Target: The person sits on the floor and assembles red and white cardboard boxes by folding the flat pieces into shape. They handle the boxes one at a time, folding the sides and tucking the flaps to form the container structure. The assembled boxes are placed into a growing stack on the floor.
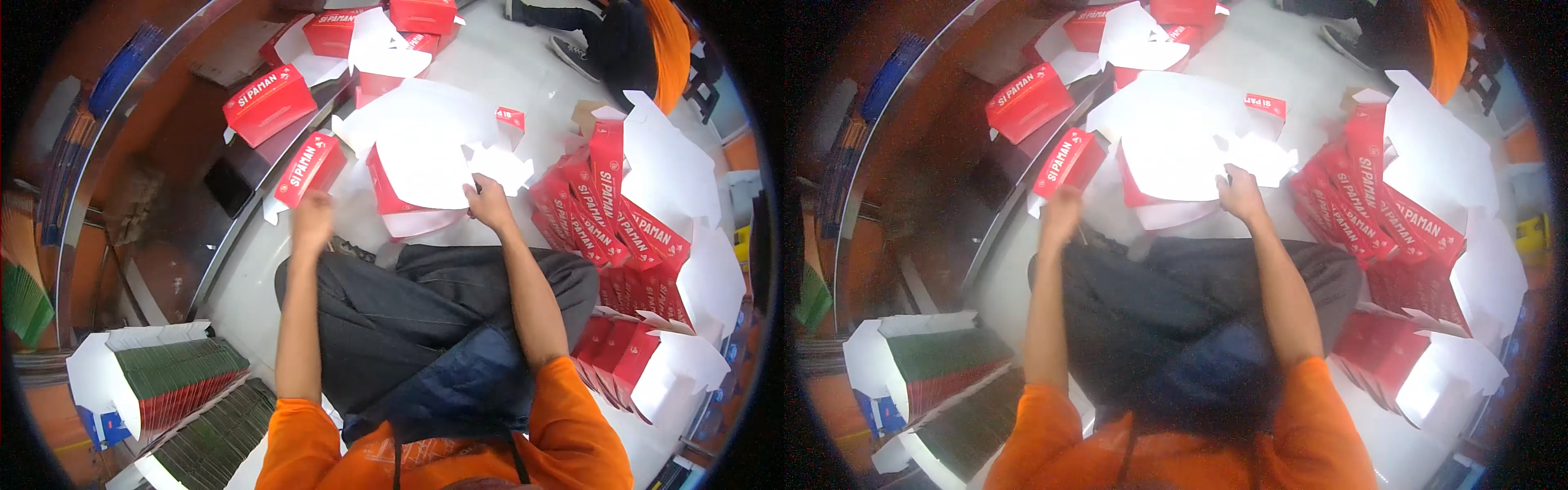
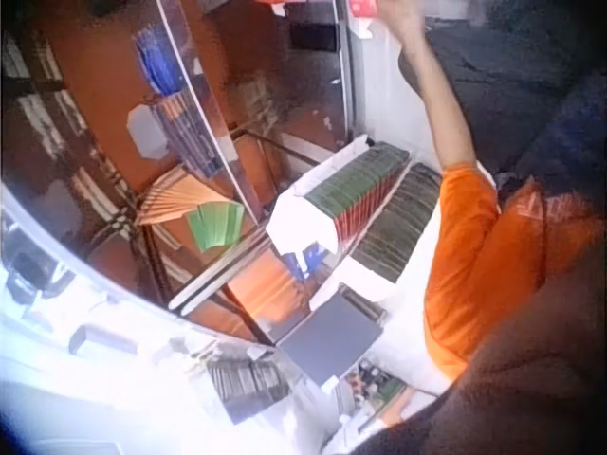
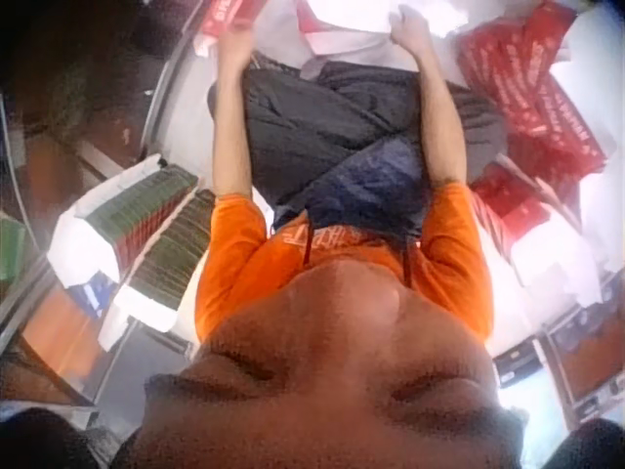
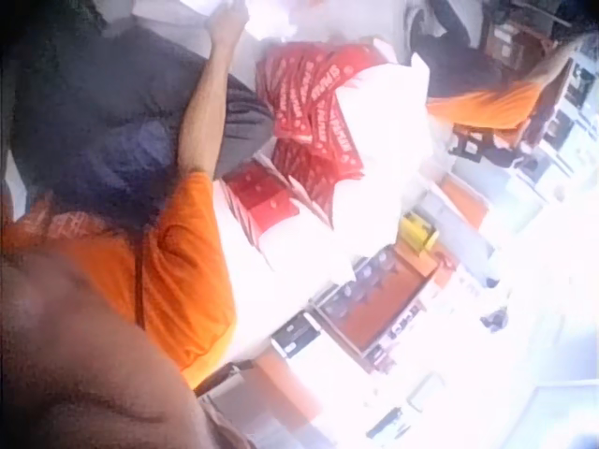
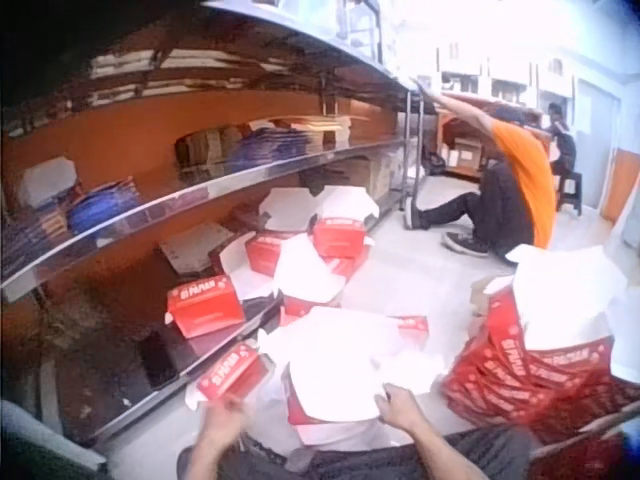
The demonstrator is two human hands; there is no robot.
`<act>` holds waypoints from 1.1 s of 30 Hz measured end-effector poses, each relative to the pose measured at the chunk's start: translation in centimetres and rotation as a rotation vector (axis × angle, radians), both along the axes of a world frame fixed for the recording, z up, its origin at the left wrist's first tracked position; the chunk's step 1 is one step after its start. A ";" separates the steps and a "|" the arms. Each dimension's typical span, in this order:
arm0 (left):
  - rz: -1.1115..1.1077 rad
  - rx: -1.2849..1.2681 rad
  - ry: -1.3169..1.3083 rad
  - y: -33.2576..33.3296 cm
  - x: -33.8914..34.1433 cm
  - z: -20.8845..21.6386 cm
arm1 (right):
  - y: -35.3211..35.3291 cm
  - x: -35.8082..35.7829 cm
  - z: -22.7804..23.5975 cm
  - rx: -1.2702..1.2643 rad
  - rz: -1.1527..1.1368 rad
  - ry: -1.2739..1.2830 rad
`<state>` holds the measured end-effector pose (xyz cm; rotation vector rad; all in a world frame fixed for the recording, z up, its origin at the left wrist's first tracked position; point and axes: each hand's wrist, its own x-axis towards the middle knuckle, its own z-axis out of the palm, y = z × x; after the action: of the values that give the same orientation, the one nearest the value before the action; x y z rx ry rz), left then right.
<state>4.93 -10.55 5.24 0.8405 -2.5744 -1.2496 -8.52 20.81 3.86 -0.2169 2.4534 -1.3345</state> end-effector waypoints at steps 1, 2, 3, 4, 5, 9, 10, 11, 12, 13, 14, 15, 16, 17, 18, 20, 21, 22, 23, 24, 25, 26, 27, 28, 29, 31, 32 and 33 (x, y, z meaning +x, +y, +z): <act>-0.178 -0.067 -0.201 1.5 0.2 -0.1 | -0.4 0.2 -0.3 0.046 0.038 0.111; -0.278 -0.210 -0.423 4.4 -0.7 1.7 | -0.4 0.1 -0.9 0.104 0.070 0.222; -0.344 -0.187 -0.506 4.1 -1.4 -0.6 | -1.1 0.4 -1.2 0.147 0.123 0.332; -0.412 -0.193 -0.499 5.6 -2.3 0.6 | -0.5 0.0 -2.1 0.192 0.116 0.359; -0.414 -0.153 -0.513 5.2 -2.7 -0.1 | -0.6 -0.2 -2.8 0.219 0.120 0.391; -0.388 -0.001 -0.541 4.3 -4.8 -4.2 | -0.3 -0.6 -5.8 0.126 0.033 0.572; -0.372 0.051 -0.543 5.1 -4.9 -4.1 | 0.1 -0.8 -5.7 0.167 0.030 0.567; -0.304 0.282 -0.521 5.6 -5.0 -3.9 | 0.5 -1.1 -5.6 0.207 0.028 0.562; -0.233 0.511 -0.493 5.8 -5.1 -3.5 | 0.7 -1.3 -5.5 0.246 0.027 0.557; -0.162 0.739 -0.458 6.1 -5.1 -2.9 | 1.0 -1.6 -6.0 0.214 0.020 0.501; -0.209 0.805 -0.401 5.6 -5.7 -3.8 | 1.1 -2.0 -6.4 0.181 0.012 0.444; -0.220 0.765 -0.392 5.8 -6.0 -4.0 | 1.3 -2.3 -6.8 0.149 0.003 0.387; -0.221 0.720 -0.389 5.6 -6.0 -4.2 | 0.9 -2.0 -6.6 0.116 -0.010 0.348; -0.224 0.673 -0.386 5.5 -5.9 -4.2 | 0.5 -1.3 -5.8 0.084 -0.024 0.310; -0.243 0.563 -0.436 5.3 -6.0 -4.0 | 0.1 -0.8 -5.2 0.051 -0.039 0.272; -0.294 0.342 -0.528 5.4 -6.5 -3.2 | 0.1 -0.8 -4.8 0.121 -0.018 0.297; -0.232 0.276 -0.430 5.7 -6.5 -3.7 | 0.1 -0.7 -4.6 0.156 -0.008 0.309; -0.164 0.210 -0.336 5.8 -6.3 -4.8 | -0.4 -0.2 -4.2 0.213 -0.023 0.359; -0.099 0.142 -0.242 6.1 -6.1 -5.1 | -0.9 0.6 -3.6 0.270 -0.041 0.410; -0.108 0.143 -0.207 6.2 -6.0 -5.4 | -1.5 1.1 -3.0 0.328 -0.059 0.461; -0.123 0.141 -0.169 6.3 -5.9 -5.3 | -1.7 1.2 -2.5 0.324 -0.083 0.424; -0.138 0.140 -0.132 6.5 -5.9 -5.2 | -1.8 1.2 -2.2 0.320 -0.107 0.386; -0.158 0.127 -0.136 6.7 -6.0 -5.3 | -1.9 1.2 -2.1 0.317 -0.131 0.349; -0.177 0.112 -0.140 6.8 -6.1 -5.5 | -2.0 1.2 -2.1 0.330 -0.134 0.357; -0.196 0.097 -0.144 6.8 -6.2 -5.6 | -2.1 1.2 -2.1 0.344 -0.137 0.365; -0.195 0.107 -0.158 6.7 -6.3 -5.8 | -2.2 1.1 -2.2 0.376 -0.141 0.355; -0.196 0.112 -0.166 6.7 -6.3 -5.9 | -2.2 1.1 -2.2 0.393 -0.143 0.337; -0.186 0.111 -0.165 6.8 -6.3 -6.0 | -2.2 1.0 -2.3 0.411 -0.144 0.318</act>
<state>-1.34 -3.77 -0.78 0.7684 -2.7914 -1.4425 -7.56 18.60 1.60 -0.1616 2.9954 -0.8653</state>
